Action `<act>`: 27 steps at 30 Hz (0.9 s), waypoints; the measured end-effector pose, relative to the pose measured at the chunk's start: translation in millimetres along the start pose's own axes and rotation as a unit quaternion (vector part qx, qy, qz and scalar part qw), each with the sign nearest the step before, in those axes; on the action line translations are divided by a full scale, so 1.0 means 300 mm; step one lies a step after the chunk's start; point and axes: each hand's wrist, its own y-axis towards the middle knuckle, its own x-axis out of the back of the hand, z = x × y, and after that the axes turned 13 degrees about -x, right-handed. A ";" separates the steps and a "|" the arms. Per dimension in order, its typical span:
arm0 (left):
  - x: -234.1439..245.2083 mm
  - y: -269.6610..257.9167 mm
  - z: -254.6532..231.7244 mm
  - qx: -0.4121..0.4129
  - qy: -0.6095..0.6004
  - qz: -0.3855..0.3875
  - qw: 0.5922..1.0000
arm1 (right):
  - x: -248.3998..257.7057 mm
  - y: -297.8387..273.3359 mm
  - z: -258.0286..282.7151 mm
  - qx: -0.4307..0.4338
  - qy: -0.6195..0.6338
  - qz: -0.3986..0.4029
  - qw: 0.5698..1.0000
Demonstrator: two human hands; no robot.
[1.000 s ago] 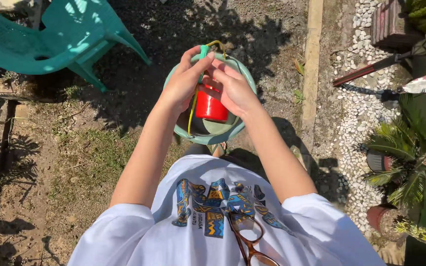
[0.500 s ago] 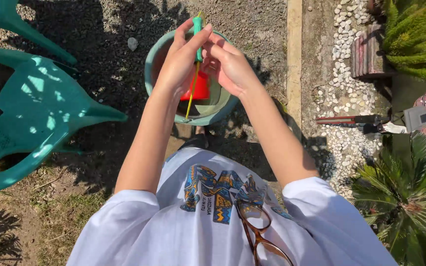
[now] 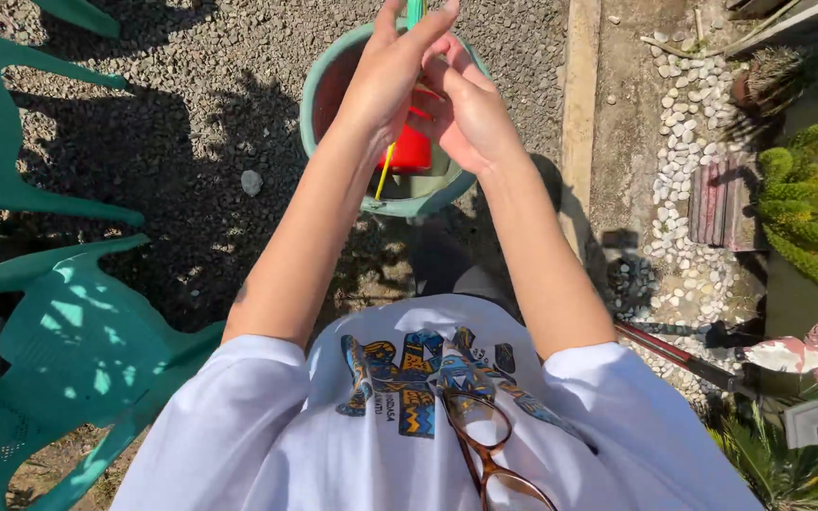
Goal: Filling a bucket with water from a vat and using a ladle to water garden plants and a stone path.
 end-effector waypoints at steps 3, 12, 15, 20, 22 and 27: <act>-0.006 0.243 0.032 -0.032 -0.004 0.044 0.999 | 0.063 0.227 0.285 0.001 -0.067 0.020 0.998; -0.094 1.162 -0.180 -0.096 0.126 0.087 0.984 | 0.135 0.831 0.969 -0.034 -0.139 -0.010 0.990; -0.094 1.432 -0.230 -0.116 0.123 0.099 0.981 | 0.179 1.093 1.147 0.002 -0.200 -0.006 0.980; -0.044 1.906 -0.264 -0.059 0.112 0.121 0.985 | 0.292 1.479 1.442 -0.008 -0.208 0.001 0.978; -0.016 2.160 -0.241 -0.059 0.106 0.133 0.984 | 0.363 1.661 1.559 0.004 -0.190 0.027 0.981; -0.036 2.599 -0.180 -0.010 0.093 0.112 0.989 | 0.507 1.979 1.800 -0.017 -0.096 -0.053 0.994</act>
